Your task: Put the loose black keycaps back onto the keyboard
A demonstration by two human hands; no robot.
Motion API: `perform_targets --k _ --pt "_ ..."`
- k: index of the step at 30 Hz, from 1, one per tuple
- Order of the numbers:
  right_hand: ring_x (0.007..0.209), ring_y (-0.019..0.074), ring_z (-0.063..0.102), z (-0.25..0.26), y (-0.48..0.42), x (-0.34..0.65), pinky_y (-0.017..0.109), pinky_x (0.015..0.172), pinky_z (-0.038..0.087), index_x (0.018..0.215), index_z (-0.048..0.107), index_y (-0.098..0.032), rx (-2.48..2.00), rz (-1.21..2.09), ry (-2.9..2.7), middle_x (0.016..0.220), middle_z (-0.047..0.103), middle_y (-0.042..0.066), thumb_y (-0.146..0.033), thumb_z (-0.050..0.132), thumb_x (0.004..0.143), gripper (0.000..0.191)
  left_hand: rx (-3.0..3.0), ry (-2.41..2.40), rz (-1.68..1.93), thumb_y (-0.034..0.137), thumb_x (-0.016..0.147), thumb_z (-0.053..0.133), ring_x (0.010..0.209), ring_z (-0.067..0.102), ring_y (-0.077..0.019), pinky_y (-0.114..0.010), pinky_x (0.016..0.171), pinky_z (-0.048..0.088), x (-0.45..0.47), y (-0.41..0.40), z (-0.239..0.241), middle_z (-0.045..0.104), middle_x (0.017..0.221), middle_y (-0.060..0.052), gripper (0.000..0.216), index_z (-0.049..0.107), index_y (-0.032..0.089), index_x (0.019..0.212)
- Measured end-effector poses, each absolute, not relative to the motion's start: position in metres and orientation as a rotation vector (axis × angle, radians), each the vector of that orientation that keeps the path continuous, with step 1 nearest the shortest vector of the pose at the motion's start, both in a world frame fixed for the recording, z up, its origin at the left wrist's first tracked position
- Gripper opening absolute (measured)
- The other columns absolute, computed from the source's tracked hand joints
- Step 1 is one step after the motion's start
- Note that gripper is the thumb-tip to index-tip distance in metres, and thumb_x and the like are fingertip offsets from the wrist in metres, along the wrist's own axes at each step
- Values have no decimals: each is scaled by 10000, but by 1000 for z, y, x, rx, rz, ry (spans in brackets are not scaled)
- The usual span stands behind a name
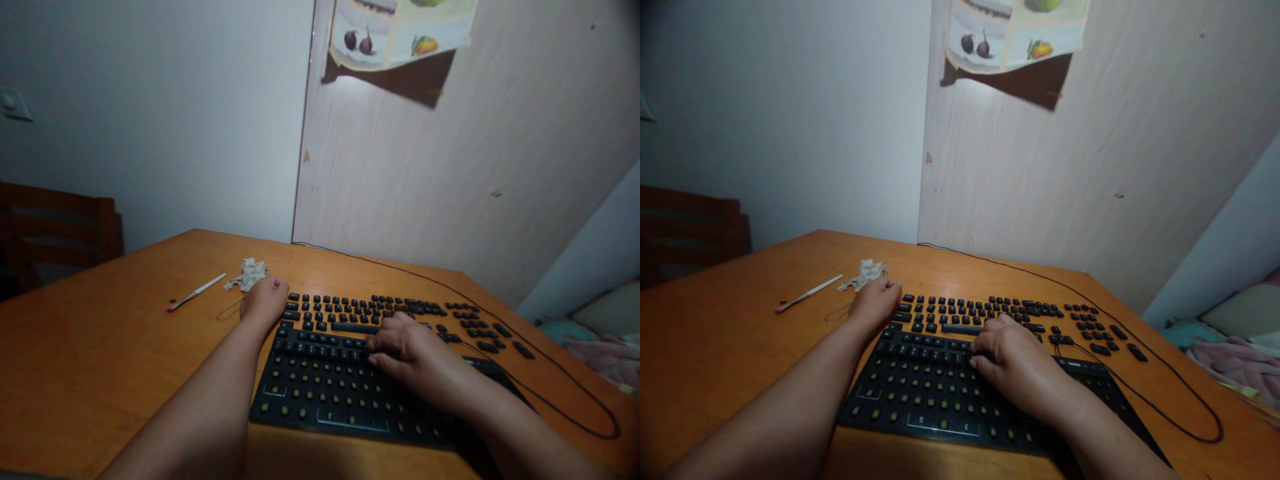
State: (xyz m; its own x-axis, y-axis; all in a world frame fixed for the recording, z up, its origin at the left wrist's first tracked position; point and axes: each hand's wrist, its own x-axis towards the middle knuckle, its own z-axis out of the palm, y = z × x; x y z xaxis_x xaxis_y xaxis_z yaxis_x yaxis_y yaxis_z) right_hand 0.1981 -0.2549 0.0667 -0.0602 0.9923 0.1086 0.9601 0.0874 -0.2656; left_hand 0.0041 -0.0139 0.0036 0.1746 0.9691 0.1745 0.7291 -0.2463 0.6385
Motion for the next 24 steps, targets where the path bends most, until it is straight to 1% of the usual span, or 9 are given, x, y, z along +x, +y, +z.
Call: perform_targets --k 5,9,14,19,24 --pt "879 214 544 60 -253 200 358 834 414 898 741 -250 -1938 168 -2134 873 657 44 -260 627 879 115 2043 1610 788 460 844 456 767 626 -228 -293 609 368 5 -14 2 725 874 -32 312 707 276 839" --pt "878 216 545 58 -252 201 360 829 415 914 742 -252 -1945 145 -2142 872 659 44 -257 626 883 120 2038 1608 767 449 842 461 767 622 -213 -277 615 369 5 -14 3 727 886 -31 308 708 265 860" --pt "864 208 548 60 -253 198 365 839 408 898 736 -255 -1962 138 -2154 856 656 32 -257 614 897 122 2040 1613 768 445 843 458 776 624 -223 -281 617 370 5 -15 3 727 884 -31 304 707 273 845" --pt "875 213 549 59 -254 195 348 800 419 916 739 -253 -1962 122 -2153 877 660 39 -234 624 889 119 2033 1615 797 452 837 464 759 622 -221 -285 603 354 5 -17 4 726 863 -22 295 702 279 823" --pt "864 217 544 60 -255 193 366 825 423 902 741 -246 -1959 98 -2181 862 655 46 -223 612 894 132 2024 1630 787 461 833 470 768 619 -221 -284 615 359 5 -19 6 727 864 -29 297 697 271 813"
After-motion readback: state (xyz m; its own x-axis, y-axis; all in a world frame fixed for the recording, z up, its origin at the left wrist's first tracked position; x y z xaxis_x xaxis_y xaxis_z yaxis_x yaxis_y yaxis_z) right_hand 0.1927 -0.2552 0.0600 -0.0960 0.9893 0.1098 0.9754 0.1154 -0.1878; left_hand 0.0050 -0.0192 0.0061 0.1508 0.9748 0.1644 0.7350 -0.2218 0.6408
